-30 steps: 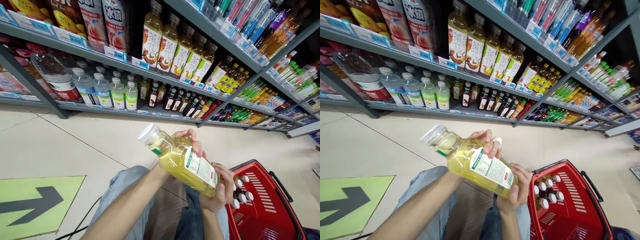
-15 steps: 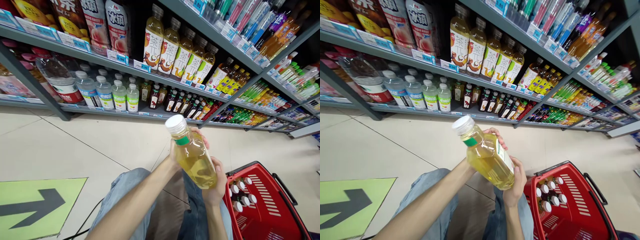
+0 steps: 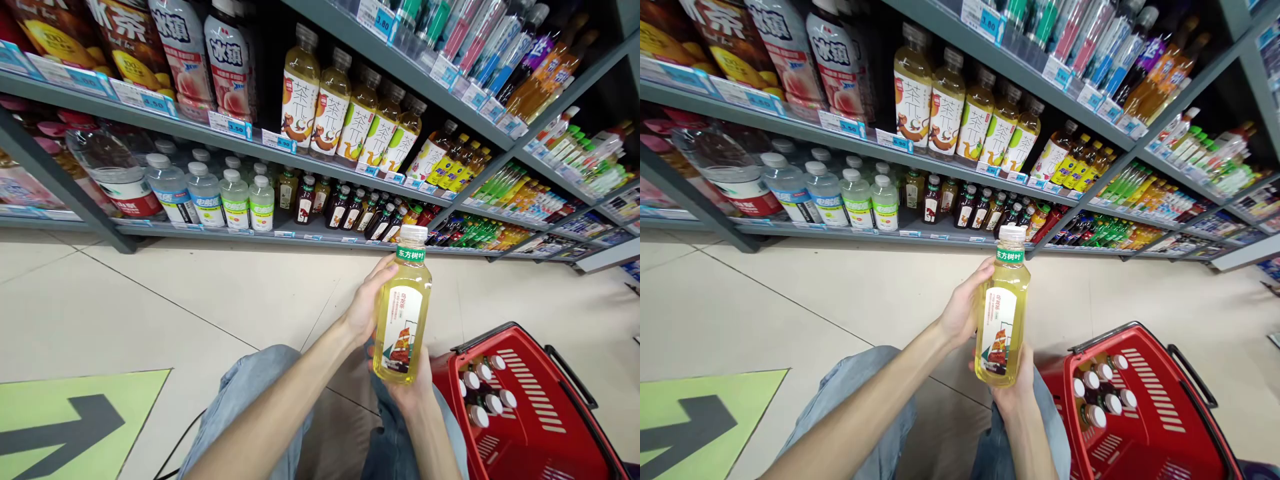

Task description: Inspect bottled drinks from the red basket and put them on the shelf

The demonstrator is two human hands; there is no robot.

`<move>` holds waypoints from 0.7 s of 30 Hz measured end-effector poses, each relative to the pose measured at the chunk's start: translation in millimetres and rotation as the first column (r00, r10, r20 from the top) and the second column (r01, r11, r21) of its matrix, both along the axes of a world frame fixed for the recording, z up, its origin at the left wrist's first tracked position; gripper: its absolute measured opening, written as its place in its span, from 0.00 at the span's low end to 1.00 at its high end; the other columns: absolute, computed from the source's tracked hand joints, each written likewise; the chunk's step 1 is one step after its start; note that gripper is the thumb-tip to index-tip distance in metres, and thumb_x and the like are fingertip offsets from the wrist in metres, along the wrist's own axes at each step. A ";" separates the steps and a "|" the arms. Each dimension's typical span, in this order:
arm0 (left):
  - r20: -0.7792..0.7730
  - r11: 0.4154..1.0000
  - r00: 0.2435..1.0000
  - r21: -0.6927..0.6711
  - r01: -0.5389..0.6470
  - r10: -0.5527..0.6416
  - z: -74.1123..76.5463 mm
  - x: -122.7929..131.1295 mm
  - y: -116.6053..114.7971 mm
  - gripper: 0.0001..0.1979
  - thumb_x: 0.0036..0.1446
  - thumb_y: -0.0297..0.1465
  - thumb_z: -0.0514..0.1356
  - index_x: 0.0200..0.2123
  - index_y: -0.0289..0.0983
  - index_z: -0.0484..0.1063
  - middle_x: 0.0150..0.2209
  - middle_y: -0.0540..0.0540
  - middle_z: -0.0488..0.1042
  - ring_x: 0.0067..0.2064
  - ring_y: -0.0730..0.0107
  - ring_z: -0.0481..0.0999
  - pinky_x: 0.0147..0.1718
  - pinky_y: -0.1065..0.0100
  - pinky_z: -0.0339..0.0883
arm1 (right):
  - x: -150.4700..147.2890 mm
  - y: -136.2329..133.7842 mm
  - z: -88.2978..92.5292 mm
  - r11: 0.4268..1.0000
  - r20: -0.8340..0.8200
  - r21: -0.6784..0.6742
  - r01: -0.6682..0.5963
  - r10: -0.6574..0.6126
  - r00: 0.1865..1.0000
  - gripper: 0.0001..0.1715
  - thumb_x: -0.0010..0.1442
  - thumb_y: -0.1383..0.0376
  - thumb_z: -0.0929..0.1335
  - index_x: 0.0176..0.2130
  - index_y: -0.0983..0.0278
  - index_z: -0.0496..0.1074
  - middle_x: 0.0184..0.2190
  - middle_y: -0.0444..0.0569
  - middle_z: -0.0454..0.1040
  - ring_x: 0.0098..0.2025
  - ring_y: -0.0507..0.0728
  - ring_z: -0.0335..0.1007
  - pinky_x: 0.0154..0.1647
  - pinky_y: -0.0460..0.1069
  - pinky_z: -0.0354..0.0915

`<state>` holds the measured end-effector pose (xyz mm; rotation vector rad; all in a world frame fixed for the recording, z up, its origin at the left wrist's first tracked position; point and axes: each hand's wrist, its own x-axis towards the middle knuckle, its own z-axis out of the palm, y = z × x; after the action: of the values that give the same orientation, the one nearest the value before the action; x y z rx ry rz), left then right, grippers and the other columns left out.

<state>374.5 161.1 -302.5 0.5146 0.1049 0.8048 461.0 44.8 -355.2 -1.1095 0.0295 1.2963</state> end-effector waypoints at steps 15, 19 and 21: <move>-0.128 0.999 0.991 0.016 -0.044 0.046 -0.3 -4.2 3.5 0.16 0.59 0.42 0.66 0.45 0.40 0.74 0.38 0.49 0.77 0.38 0.71 0.74 0.39 0.70 0.65 | -11.2 5.0 4.5 0.993 0.001 -0.098 0.069 -0.069 0.998 0.15 0.57 0.60 0.66 0.33 0.64 0.80 0.28 0.54 0.83 0.26 0.61 0.78 0.35 0.59 0.75; -0.195 0.996 0.978 0.073 -0.053 0.067 4.1 -9.6 6.1 0.18 0.60 0.44 0.67 0.48 0.41 0.74 0.41 0.48 0.78 0.39 0.70 0.75 0.41 0.70 0.65 | -9.4 6.1 3.0 0.992 -0.045 -0.085 0.093 -0.098 0.994 0.12 0.59 0.61 0.68 0.34 0.64 0.79 0.29 0.52 0.83 0.27 0.60 0.78 0.39 0.60 0.76; -0.224 0.995 0.972 0.090 -0.052 0.071 5.7 -12.0 7.6 0.20 0.59 0.45 0.67 0.49 0.41 0.75 0.43 0.47 0.79 0.41 0.68 0.76 0.43 0.69 0.65 | -7.7 6.3 2.1 0.989 -0.068 -0.089 0.118 -0.124 0.990 0.11 0.60 0.61 0.68 0.34 0.63 0.78 0.30 0.51 0.83 0.29 0.61 0.79 0.41 0.61 0.76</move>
<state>362.5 168.7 -296.9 0.6847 0.3004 0.8114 453.3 51.1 -353.1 -1.1148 0.2059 1.2357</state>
